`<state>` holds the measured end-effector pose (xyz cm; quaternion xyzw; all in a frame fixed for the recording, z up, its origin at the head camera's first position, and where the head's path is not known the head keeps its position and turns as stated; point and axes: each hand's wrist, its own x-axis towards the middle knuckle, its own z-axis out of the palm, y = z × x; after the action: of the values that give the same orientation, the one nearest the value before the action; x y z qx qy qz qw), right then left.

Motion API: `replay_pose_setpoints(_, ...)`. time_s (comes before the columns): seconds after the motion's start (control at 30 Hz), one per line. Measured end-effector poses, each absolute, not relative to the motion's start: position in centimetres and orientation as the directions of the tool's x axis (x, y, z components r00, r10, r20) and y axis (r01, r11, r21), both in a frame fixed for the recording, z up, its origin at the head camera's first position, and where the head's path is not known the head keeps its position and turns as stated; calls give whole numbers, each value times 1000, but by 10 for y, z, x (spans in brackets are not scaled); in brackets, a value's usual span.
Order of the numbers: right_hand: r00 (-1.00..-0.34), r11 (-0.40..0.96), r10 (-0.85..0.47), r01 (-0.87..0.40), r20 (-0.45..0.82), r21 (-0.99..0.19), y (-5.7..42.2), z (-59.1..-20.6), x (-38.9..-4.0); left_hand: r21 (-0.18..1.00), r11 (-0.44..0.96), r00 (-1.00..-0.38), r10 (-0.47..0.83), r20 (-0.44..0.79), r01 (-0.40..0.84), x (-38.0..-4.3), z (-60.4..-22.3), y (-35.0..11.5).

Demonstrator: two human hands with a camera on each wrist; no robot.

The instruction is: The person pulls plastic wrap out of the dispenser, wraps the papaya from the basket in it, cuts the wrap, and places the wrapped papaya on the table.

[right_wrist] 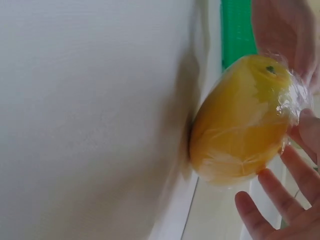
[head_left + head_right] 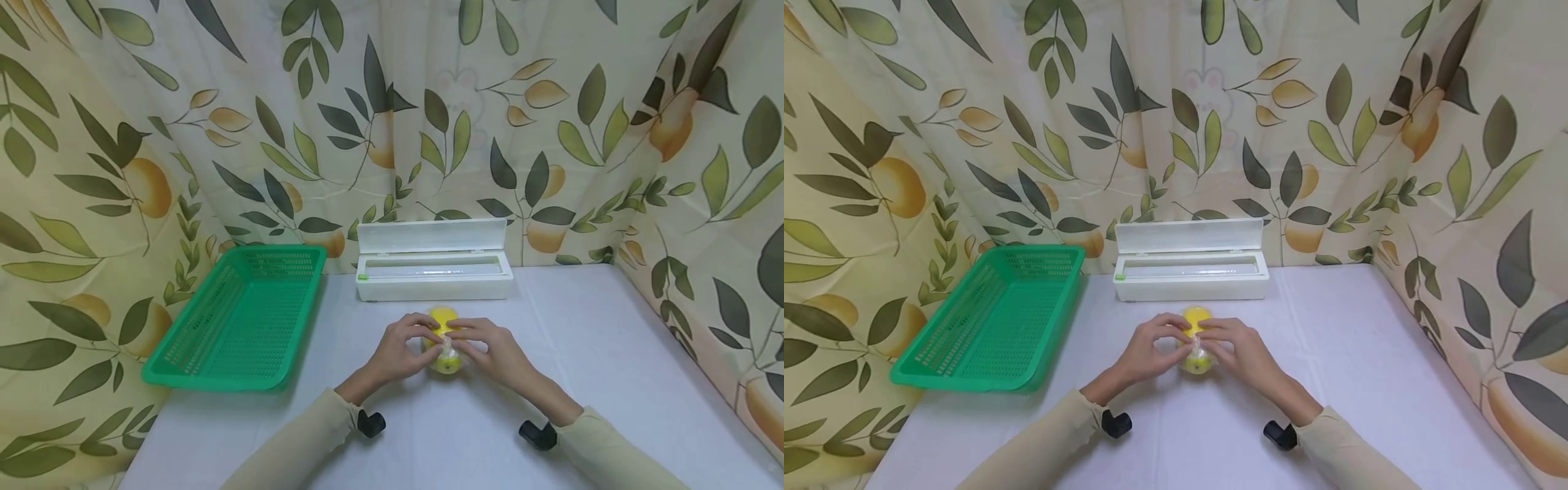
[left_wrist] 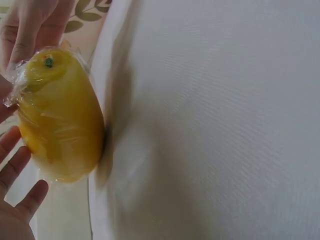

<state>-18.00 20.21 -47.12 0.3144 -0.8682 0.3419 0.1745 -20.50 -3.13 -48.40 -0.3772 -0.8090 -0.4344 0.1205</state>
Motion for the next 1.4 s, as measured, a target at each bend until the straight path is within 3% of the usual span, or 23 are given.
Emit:
replay_pose_setpoints(0.4, -815, 567, -372, -579, 445, -586, 201, -472, -190, 716, 297, -755, 447, 480, 632, -211, -487, -24)
replay_pose_setpoints(0.67, -872, 553, -332, -489, 360, -675, 199, -468, -192, 897, 246, -877, 412, 246, 367, -217, -489, -19)
replay_pose_setpoints(0.8, -882, 554, -315, -470, 350, -687, 196, -466, -193, 930, 220, -901, 388, 193, 294, -219, -486, -17)
replay_pose_setpoints(0.97, -870, 552, -307, -493, 386, -673, 196, -466, -194, 928, 221, -901, 385, 200, 301, -221, -484, -15)
replay_pose_setpoints(1.23, -877, 536, -321, -480, 358, -694, 203, -470, -195, 864, 275, -852, 446, 274, 422, -222, -490, -20)
replay_pose_setpoints(1.4, -886, 541, -305, -463, 349, -702, 203, -470, -197, 864, 288, -860, 434, 267, 413, -224, -487, -18)
